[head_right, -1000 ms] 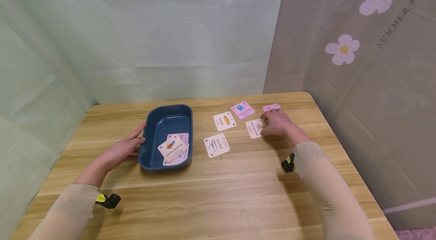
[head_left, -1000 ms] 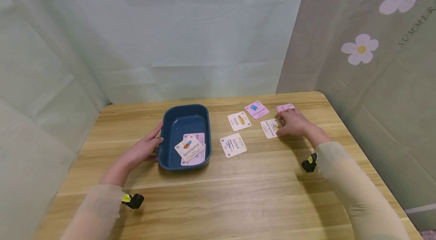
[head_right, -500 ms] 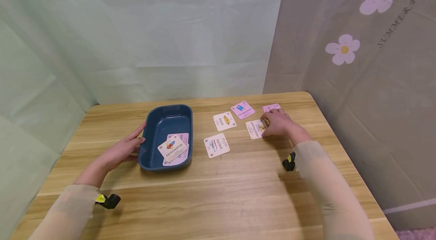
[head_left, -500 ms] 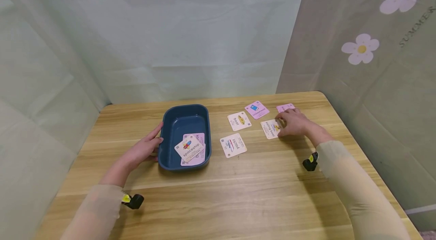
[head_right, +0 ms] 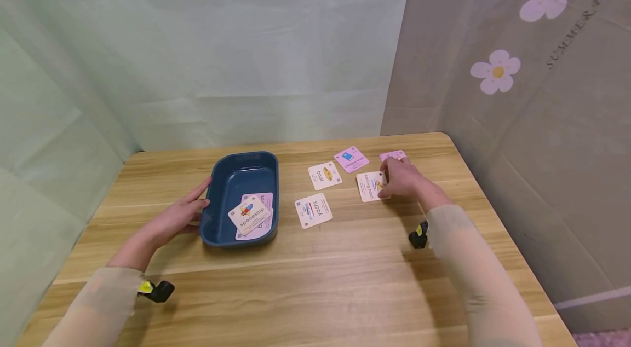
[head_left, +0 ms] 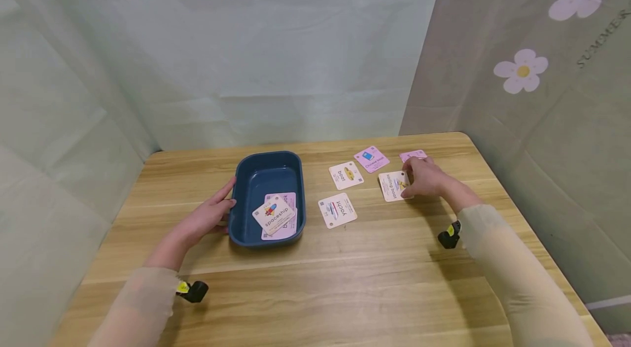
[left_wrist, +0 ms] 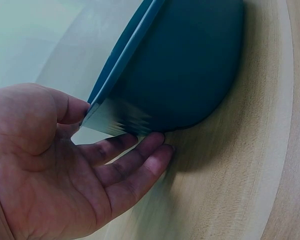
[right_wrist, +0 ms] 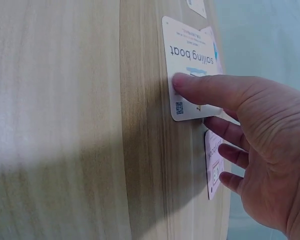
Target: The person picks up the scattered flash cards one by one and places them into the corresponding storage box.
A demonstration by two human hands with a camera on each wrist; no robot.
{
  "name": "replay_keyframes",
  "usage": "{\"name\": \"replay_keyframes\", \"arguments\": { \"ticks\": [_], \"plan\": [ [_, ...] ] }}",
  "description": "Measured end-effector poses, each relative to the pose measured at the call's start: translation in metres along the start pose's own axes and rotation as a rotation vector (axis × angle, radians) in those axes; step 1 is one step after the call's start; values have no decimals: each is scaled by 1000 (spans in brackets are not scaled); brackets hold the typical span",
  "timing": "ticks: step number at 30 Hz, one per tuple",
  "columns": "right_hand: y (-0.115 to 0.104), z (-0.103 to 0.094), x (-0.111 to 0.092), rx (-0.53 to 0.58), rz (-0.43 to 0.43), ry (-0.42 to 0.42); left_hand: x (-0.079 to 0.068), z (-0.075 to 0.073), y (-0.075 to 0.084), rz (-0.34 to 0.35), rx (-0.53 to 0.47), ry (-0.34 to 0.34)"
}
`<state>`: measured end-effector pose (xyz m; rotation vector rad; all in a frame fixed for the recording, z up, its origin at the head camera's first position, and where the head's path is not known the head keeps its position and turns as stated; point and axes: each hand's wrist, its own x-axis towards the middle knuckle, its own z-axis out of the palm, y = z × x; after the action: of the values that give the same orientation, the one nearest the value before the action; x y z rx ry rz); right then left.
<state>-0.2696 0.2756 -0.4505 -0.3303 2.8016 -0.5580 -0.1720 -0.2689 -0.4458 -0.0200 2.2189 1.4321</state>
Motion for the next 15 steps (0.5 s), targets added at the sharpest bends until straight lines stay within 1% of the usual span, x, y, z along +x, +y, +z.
{"name": "replay_keyframes", "arguments": {
  "ticks": [5, 9, 15],
  "plan": [
    [1, 0, -1, 16, 3, 12, 0, 0, 1, 3, -4, 2],
    [1, 0, -2, 30, -20, 13, -1, 0, 2, 2, -6, 1],
    [1, 0, -1, 5, -52, -5, -1, 0, 1, 3, -7, 1]
  ]
}}
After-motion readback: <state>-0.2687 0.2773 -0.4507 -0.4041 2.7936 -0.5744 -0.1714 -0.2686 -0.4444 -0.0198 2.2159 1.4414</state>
